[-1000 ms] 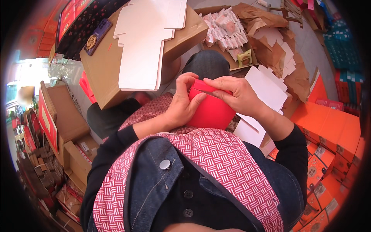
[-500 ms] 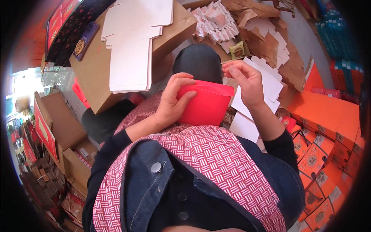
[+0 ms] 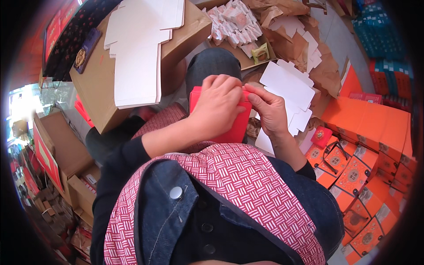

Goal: The person folds red paper sheets into small boxes by hand, then places each finished box into a larger container. The person repeatedly picks up red sheets, folds them into box shapes, and stacks them in a nearby container.

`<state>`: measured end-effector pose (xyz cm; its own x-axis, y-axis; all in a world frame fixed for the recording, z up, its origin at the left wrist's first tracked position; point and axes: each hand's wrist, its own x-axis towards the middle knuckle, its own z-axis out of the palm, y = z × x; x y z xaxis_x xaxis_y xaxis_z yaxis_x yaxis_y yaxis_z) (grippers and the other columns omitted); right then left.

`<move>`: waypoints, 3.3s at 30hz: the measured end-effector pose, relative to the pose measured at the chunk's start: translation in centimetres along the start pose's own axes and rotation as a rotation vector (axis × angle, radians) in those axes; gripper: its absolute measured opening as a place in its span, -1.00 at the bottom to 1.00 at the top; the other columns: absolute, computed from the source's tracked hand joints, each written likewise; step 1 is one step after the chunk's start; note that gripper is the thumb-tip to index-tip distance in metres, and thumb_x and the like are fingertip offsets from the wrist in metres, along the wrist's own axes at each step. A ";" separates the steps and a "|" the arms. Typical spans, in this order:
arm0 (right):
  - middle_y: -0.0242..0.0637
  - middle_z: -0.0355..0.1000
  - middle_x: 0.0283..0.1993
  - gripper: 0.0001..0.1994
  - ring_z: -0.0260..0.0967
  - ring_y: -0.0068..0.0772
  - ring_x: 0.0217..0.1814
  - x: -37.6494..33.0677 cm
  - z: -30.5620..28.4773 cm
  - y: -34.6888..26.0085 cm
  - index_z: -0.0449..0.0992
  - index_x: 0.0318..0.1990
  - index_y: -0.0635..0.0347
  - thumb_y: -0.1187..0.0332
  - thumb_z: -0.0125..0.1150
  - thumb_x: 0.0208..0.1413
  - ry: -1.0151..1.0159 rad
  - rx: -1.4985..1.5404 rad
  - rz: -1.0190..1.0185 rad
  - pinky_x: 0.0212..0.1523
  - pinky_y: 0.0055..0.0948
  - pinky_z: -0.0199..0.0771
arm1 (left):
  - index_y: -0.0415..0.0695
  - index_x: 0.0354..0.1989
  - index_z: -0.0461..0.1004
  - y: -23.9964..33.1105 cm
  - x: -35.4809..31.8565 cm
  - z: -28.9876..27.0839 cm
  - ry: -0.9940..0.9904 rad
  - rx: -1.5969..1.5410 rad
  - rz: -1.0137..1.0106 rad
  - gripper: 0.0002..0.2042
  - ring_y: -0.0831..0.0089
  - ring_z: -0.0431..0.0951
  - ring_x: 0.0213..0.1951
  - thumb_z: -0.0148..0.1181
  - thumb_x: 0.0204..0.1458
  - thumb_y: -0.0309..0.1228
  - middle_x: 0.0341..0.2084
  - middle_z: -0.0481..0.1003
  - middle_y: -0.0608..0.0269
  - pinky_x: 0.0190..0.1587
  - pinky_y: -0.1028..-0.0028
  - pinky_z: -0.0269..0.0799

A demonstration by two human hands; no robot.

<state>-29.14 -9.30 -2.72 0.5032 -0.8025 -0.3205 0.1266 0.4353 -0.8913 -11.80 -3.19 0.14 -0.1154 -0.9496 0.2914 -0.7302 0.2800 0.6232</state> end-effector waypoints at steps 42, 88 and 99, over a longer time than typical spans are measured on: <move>-0.11 0.39 0.03 -0.84 0.35 -0.35 0.06 -1.3 -0.6 3.4 0.38 -0.06 0.28 0.52 -0.06 0.25 -0.096 -0.406 -0.580 0.07 -0.48 0.33 | -0.17 0.07 0.38 -6.2 -4.7 -3.0 0.137 -0.619 -0.287 -0.58 0.29 0.30 0.20 0.26 0.03 -0.35 0.13 0.32 0.14 0.21 0.35 0.21; 0.01 0.17 0.26 -0.56 0.43 -0.32 -0.03 0.8 24.5 -0.3 0.12 0.20 0.43 0.55 0.00 0.17 -0.598 -0.323 -0.249 -0.16 -0.49 0.50 | -0.29 0.00 0.37 -11.2 -40.0 -20.8 2.024 -0.797 -0.358 -0.66 0.28 0.56 -0.12 0.19 0.06 -0.44 -0.12 0.49 0.08 -0.05 0.29 0.53; -0.07 0.47 -0.24 -0.59 0.46 -0.40 -0.19 0.6 27.7 1.4 0.22 0.16 0.44 0.53 0.03 0.16 -0.494 -0.528 0.026 -0.18 -0.52 0.48 | -0.33 -0.11 0.42 -31.5 -47.1 -15.1 2.151 -1.041 -0.705 -0.64 0.25 0.58 -0.21 0.33 -0.10 -0.53 -0.21 0.53 0.03 -0.15 0.31 0.56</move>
<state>-5.02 2.08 4.74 0.8441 -0.4616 -0.2728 -0.2579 0.0966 -0.9613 26.81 34.85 -22.23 0.8627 0.2724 -0.4261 0.1245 0.7022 0.7010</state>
